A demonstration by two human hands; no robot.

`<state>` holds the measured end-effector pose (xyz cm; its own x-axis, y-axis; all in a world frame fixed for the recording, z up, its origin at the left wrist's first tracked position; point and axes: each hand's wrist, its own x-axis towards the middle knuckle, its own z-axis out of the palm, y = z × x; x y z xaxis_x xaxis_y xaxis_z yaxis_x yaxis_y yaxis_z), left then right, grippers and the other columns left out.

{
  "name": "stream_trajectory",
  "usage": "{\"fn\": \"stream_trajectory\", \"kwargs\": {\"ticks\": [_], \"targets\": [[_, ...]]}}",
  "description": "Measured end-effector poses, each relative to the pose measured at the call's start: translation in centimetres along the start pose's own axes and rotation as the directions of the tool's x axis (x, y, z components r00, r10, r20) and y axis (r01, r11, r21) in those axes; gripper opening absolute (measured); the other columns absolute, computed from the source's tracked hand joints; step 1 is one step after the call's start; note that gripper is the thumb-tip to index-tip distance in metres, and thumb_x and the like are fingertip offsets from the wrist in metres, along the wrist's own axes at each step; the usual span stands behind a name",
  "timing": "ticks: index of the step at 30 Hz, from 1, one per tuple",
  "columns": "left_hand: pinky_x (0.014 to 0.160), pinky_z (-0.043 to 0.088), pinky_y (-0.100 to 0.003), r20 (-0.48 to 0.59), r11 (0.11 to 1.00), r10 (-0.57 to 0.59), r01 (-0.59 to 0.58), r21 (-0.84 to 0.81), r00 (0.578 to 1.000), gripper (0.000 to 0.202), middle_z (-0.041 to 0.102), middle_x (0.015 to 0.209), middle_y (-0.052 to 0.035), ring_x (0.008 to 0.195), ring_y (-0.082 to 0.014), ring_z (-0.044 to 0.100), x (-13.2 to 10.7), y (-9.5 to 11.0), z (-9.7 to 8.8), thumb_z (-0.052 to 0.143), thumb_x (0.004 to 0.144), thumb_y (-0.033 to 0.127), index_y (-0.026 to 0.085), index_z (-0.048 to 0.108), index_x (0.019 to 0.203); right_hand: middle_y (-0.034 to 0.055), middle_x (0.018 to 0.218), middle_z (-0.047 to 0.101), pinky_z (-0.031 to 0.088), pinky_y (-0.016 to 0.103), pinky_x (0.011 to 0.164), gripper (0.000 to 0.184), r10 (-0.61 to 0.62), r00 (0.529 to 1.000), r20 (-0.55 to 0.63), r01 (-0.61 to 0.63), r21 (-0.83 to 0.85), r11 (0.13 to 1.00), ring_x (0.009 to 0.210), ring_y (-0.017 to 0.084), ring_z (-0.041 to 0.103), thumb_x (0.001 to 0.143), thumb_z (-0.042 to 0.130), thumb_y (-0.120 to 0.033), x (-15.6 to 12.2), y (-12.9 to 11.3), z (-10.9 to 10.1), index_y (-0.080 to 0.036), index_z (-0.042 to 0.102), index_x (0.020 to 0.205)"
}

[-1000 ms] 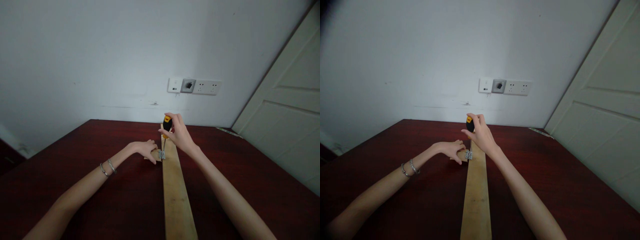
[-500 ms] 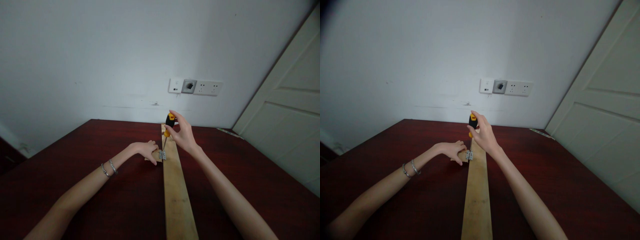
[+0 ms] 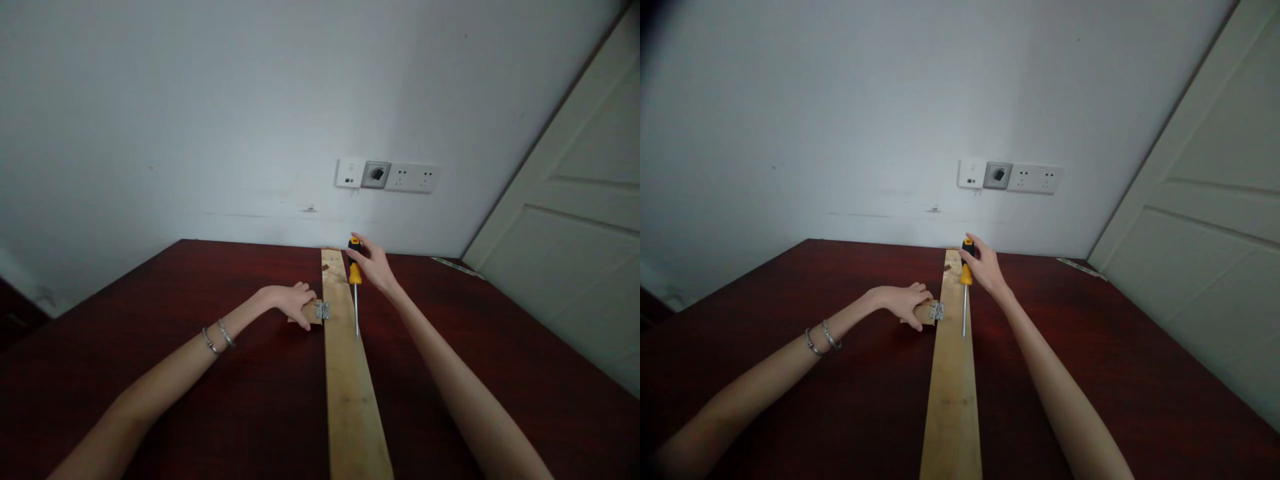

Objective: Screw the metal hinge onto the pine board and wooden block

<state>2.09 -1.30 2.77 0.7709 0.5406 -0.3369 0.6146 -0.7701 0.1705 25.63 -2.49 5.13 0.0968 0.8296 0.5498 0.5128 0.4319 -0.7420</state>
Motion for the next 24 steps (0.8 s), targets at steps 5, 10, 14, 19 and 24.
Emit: {"fn": "stream_trajectory", "kwargs": {"ticks": [5,10,14,19,24], "targets": [[0.097,0.037,-0.038,0.024,1.000,-0.025,0.025,-0.007,0.999,0.092,0.044,0.129,-0.0169,0.118,-0.0349,0.040,-0.3,0.3,-0.3,0.068,0.057,0.064,0.015,0.043,0.131,0.0065,0.100,0.069,0.046,0.036,0.085,0.048,0.120,0.988,0.102,-0.114,-0.063,0.992,0.086,0.020,0.059,0.074,0.061,-0.037,-0.7,3.8,1.3,-0.017,0.064,0.118],[0.098,0.035,-0.038,-0.042,0.999,0.031,-0.031,-0.020,0.999,0.086,0.043,0.132,-0.0178,0.123,-0.0337,0.038,0.2,-0.5,-1.1,0.066,0.066,0.061,0.014,0.042,0.134,0.0065,0.103,0.069,0.045,0.036,0.086,0.049,0.176,0.976,0.128,-0.171,-0.047,0.984,0.088,0.021,0.059,0.072,0.062,-0.037,-1.6,6.0,2.6,-0.018,0.065,0.117],[0.090,0.040,-0.030,-0.229,0.978,0.185,-0.203,-0.056,0.956,0.050,0.058,0.109,-0.0102,0.103,-0.0232,0.051,1.9,-1.3,-1.2,0.064,0.076,0.047,0.015,0.060,0.113,0.0066,0.105,0.069,0.046,0.036,0.086,0.049,0.198,0.970,0.138,-0.199,-0.007,0.980,0.091,0.021,0.060,0.073,0.061,-0.039,-1.9,7.3,3.1,-0.018,0.065,0.117],[0.072,0.043,-0.021,-0.330,0.911,0.299,-0.371,-0.182,0.896,0.017,0.062,0.085,-0.0029,0.077,-0.0130,0.057,4.1,-1.3,0.0,0.065,0.076,0.025,0.014,0.067,0.089,0.0059,0.101,0.071,0.046,0.036,0.088,0.043,0.212,0.967,0.141,-0.219,0.029,0.975,0.093,0.022,0.062,0.072,0.061,-0.035,-2.3,8.5,3.6,-0.018,0.068,0.111],[0.069,0.042,-0.020,-0.343,0.913,0.292,-0.367,-0.177,0.893,0.008,0.062,0.080,-0.0012,0.073,-0.0117,0.057,4.3,-0.6,0.4,0.065,0.073,0.015,0.013,0.067,0.081,0.0064,0.106,0.070,0.045,0.037,0.091,0.043,0.222,0.964,0.144,-0.232,0.053,0.971,0.097,0.023,0.062,0.073,0.061,-0.035,-2.5,9.2,3.8,-0.018,0.068,0.112]]}}
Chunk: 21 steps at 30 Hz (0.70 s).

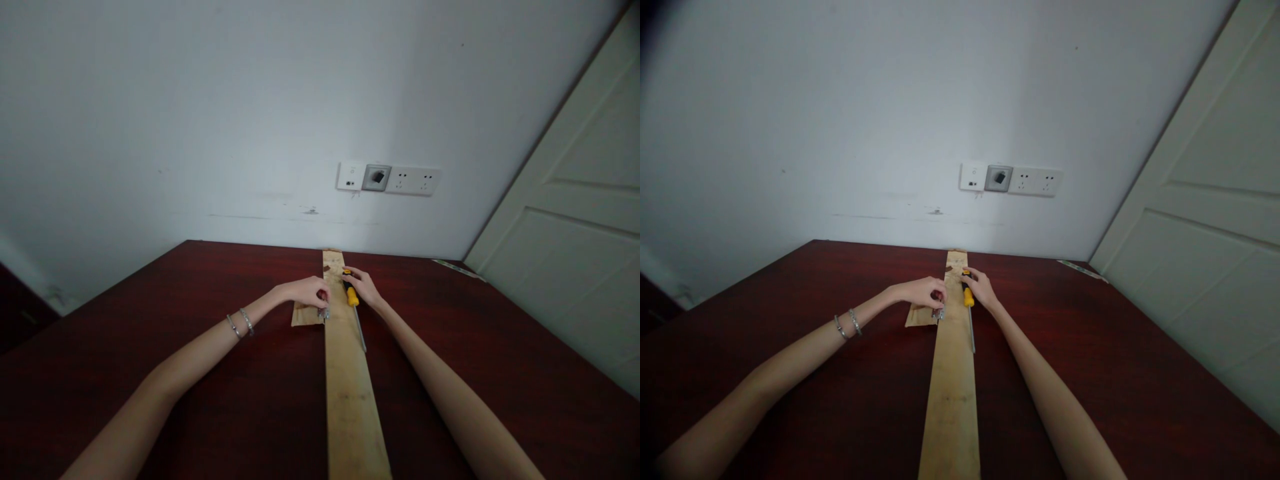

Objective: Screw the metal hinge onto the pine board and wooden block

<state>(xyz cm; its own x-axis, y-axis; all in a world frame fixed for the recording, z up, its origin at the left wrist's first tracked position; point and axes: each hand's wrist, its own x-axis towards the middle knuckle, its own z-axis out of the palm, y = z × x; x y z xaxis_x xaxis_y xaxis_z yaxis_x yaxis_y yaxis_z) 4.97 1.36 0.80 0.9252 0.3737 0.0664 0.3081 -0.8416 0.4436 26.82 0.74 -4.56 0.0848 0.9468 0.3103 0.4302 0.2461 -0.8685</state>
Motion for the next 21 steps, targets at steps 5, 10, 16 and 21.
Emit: {"fn": "stream_trajectory", "kwargs": {"ticks": [5,10,16,21], "targets": [[0.067,0.041,-0.021,0.014,0.991,-0.034,0.032,0.127,0.999,0.005,0.061,0.078,-0.0017,0.070,-0.0128,0.054,-0.1,1.0,0.0,0.063,0.072,0.015,0.014,0.065,0.076,0.0074,0.111,0.069,0.044,0.037,0.093,0.045,-0.002,1.000,0.016,0.001,0.022,1.000,0.099,0.023,0.062,0.073,0.060,-0.035,0.1,0.3,0.2,-0.016,0.066,0.114],[0.067,0.040,-0.025,0.011,0.976,-0.054,0.051,0.210,0.998,0.005,0.060,0.079,-0.0030,0.073,-0.0153,0.053,-0.1,1.6,0.2,0.061,0.072,0.016,0.015,0.062,0.076,0.0080,0.112,0.069,0.045,0.036,0.092,0.046,0.003,1.000,0.027,-0.003,0.022,1.000,0.098,0.022,0.062,0.073,0.060,-0.035,0.3,0.6,0.4,-0.015,0.066,0.114],[0.066,0.040,-0.026,0.014,0.979,-0.038,0.035,0.203,0.999,0.001,0.059,0.076,-0.0019,0.070,-0.0150,0.052,0.1,1.2,0.4,0.061,0.072,0.016,0.016,0.060,0.073,0.0071,0.113,0.068,0.043,0.037,0.094,0.046,0.008,0.999,0.035,-0.009,0.010,1.000,0.100,0.023,0.061,0.073,0.060,-0.035,0.3,0.7,0.3,-0.016,0.066,0.114],[0.066,0.040,-0.025,0.020,0.979,-0.039,0.034,0.202,0.999,0.002,0.059,0.074,-0.0010,0.069,-0.0147,0.052,0.2,1.2,0.5,0.062,0.072,0.016,0.016,0.060,0.071,0.0074,0.115,0.067,0.043,0.037,0.094,0.045,0.011,0.999,0.034,-0.010,-0.002,1.000,0.102,0.023,0.061,0.073,0.060,-0.034,0.2,0.3,0.3,-0.017,0.066,0.114]]}}
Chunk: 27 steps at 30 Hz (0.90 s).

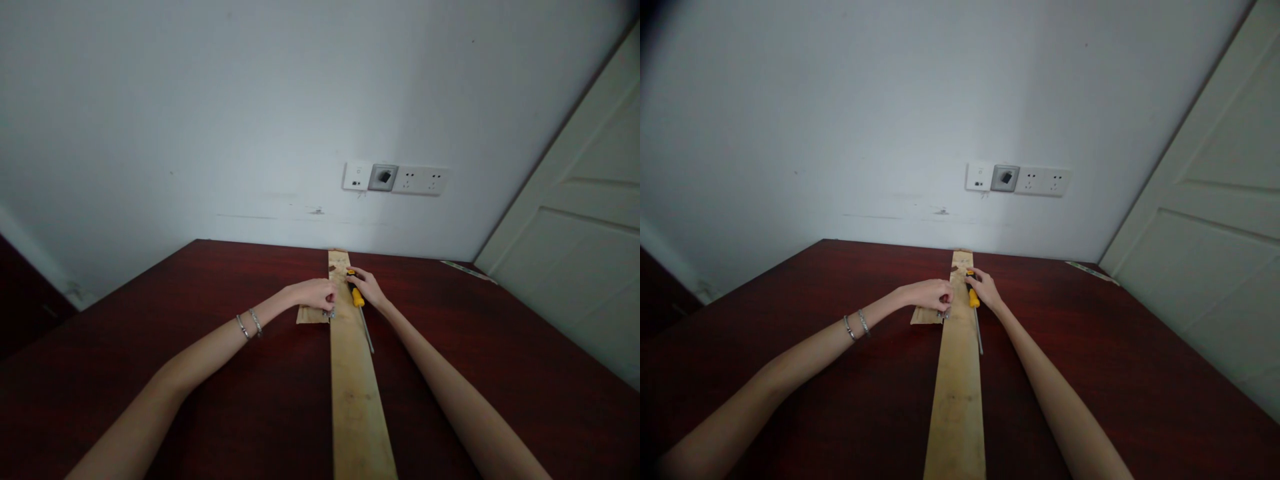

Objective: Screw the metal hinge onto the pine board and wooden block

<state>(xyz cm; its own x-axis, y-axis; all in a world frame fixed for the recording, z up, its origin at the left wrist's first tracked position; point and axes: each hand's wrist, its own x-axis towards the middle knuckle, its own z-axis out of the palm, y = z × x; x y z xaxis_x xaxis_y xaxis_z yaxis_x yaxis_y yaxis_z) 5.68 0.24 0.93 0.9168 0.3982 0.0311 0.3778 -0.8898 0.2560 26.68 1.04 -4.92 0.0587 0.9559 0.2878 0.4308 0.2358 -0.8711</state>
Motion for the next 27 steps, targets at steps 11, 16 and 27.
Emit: {"fn": "stream_trajectory", "kwargs": {"ticks": [11,16,27], "targets": [[0.060,0.039,-0.023,-0.008,0.999,0.037,-0.037,-0.022,0.999,0.006,0.058,0.073,-0.0012,0.062,-0.0121,0.049,0.1,-0.1,-0.5,0.063,0.068,0.014,0.014,0.059,0.072,0.0077,0.105,0.070,0.046,0.037,0.089,0.046,-0.001,1.000,-0.007,0.001,-0.013,1.000,0.094,0.023,0.063,0.072,0.059,-0.034,0.0,-0.2,0.1,-0.016,0.066,0.113],[0.062,0.040,-0.023,-0.028,0.999,0.029,-0.030,-0.022,0.999,0.006,0.058,0.073,-0.0010,0.064,-0.0119,0.049,0.1,-0.1,-0.7,0.063,0.067,0.013,0.014,0.059,0.071,0.0085,0.109,0.069,0.046,0.037,0.090,0.044,-0.014,1.000,-0.010,0.014,-0.010,1.000,0.098,0.023,0.062,0.072,0.060,-0.034,0.0,-0.1,0.2,-0.016,0.067,0.111],[0.059,0.039,-0.019,-0.117,0.982,-0.017,-0.005,-0.188,0.993,0.009,0.057,0.071,0.0011,0.061,-0.0088,0.050,-0.1,-0.7,0.9,0.063,0.065,0.009,0.013,0.062,0.073,0.0072,0.105,0.070,0.046,0.037,0.090,0.039,-0.023,0.999,-0.022,0.022,-0.041,0.999,0.097,0.023,0.063,0.072,0.060,-0.031,-0.3,-0.5,0.2,-0.017,0.068,0.107]]}}
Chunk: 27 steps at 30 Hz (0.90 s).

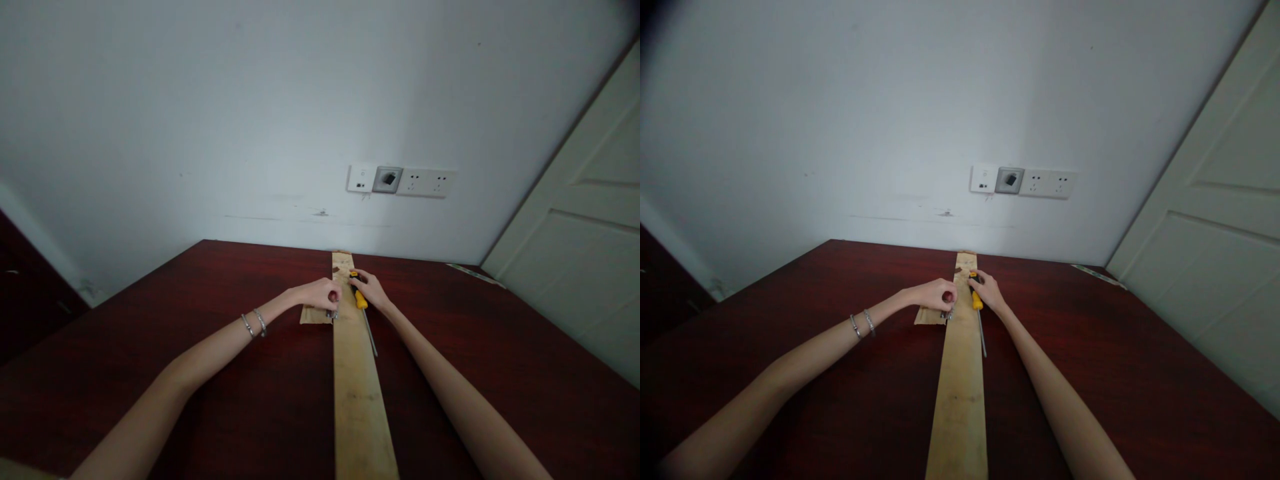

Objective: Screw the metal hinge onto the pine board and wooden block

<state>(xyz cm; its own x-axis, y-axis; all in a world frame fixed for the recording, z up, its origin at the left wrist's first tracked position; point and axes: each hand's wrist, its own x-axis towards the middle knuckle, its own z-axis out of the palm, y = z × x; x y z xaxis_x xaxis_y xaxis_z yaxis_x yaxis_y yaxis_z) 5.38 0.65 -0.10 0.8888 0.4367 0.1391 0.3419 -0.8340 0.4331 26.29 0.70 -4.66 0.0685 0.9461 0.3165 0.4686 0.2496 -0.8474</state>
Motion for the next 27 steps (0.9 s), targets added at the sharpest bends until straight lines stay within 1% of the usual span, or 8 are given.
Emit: {"fn": "stream_trajectory", "kwargs": {"ticks": [8,12,17,24,27], "targets": [[0.062,0.040,-0.020,-0.028,0.993,-0.050,0.047,-0.105,0.998,0.007,0.060,0.073,-0.0003,0.065,-0.0101,0.054,-0.4,-0.6,0.5,0.067,0.072,0.016,0.011,0.066,0.076,0.0086,0.107,0.069,0.045,0.037,0.092,0.040,-0.010,1.000,0.006,0.010,-0.023,1.000,0.098,0.024,0.062,0.073,0.059,-0.032,0.0,0.2,0.0,-0.016,0.067,0.108],[0.063,0.041,-0.020,-0.057,0.990,-0.039,0.030,-0.139,0.998,0.008,0.060,0.074,-0.0013,0.067,-0.0106,0.055,-0.5,-0.6,0.6,0.067,0.075,0.018,0.010,0.067,0.076,0.0075,0.105,0.070,0.045,0.037,0.092,0.038,-0.014,1.000,0.002,0.014,-0.028,1.000,0.098,0.023,0.062,0.073,0.059,-0.031,0.1,0.3,0.0,-0.017,0.068,0.108],[0.062,0.040,-0.019,-0.078,0.994,-0.018,0.009,-0.106,0.997,0.005,0.058,0.072,0.0000,0.064,-0.0092,0.053,-0.5,-0.7,0.9,0.067,0.074,0.015,0.011,0.066,0.073,0.0067,0.102,0.071,0.045,0.036,0.090,0.038,-0.019,1.000,-0.002,0.019,-0.039,0.999,0.095,0.022,0.063,0.073,0.059,-0.031,0.2,0.3,0.1,-0.017,0.068,0.107],[0.060,0.038,-0.019,-0.146,0.995,0.043,-0.055,-0.078,0.988,0.008,0.058,0.072,-0.0001,0.064,-0.0090,0.052,-0.8,-0.9,1.2,0.067,0.076,0.018,0.011,0.066,0.073,0.0063,0.101,0.071,0.045,0.035,0.089,0.038,-0.039,0.999,-0.007,0.038,-0.058,0.998,0.094,0.022,0.063,0.073,0.059,-0.031,0.1,0.2,0.1,-0.017,0.068,0.108],[0.060,0.038,-0.019,-0.149,0.995,0.052,-0.064,-0.077,0.988,0.007,0.059,0.072,-0.0002,0.063,-0.0090,0.052,-1.0,-0.8,1.2,0.065,0.077,0.017,0.012,0.066,0.073,0.0065,0.101,0.071,0.046,0.034,0.087,0.039,-0.052,0.999,-0.003,0.052,-0.064,0.997,0.091,0.021,0.063,0.073,0.059,-0.031,0.0,0.2,0.1,-0.017,0.067,0.108]]}}
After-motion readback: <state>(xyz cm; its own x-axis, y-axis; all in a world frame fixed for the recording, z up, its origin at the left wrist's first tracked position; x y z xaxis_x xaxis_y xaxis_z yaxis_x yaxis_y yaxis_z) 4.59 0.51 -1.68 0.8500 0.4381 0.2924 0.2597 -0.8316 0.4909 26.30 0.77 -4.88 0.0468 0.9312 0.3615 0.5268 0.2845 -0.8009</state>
